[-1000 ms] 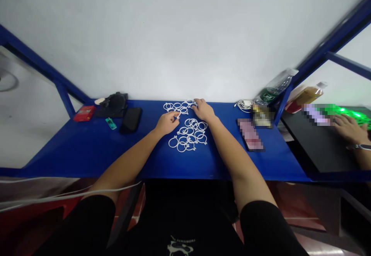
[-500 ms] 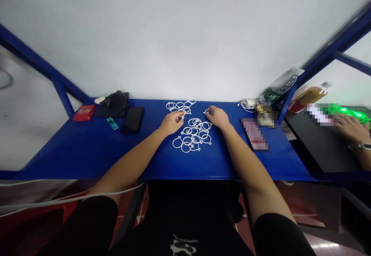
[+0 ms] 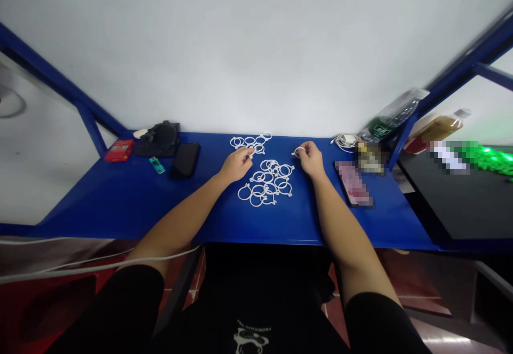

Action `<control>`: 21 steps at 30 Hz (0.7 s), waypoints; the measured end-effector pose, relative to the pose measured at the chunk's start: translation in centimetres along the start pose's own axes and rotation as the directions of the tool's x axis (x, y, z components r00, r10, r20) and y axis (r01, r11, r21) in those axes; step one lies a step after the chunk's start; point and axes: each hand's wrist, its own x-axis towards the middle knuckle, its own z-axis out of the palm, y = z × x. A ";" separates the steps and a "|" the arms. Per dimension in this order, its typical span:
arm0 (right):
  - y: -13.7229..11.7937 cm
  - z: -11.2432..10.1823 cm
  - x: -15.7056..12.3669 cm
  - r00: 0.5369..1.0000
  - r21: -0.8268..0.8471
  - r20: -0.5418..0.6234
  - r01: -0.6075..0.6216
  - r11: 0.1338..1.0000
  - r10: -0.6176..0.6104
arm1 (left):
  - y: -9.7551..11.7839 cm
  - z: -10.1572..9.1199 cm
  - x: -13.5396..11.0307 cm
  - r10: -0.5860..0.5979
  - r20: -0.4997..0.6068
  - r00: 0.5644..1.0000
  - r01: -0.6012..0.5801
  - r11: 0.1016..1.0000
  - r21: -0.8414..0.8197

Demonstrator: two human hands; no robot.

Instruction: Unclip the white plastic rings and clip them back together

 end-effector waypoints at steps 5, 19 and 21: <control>-0.8 -0.2 -0.1 0.999 0.088 -0.032 -0.038 0.995 0.041 | 0.2 0.0 0.1 0.045 0.013 0.999 -0.045 0.999 0.016; -5.5 1.3 -2.6 0.991 0.377 0.098 0.047 0.925 -0.090 | -0.2 0.7 -0.7 0.242 -0.003 0.970 -0.242 0.970 0.010; -5.9 1.6 -3.1 0.984 0.328 0.100 0.109 0.938 -0.149 | -0.3 0.7 -0.7 0.292 0.030 0.956 -0.292 0.956 -0.006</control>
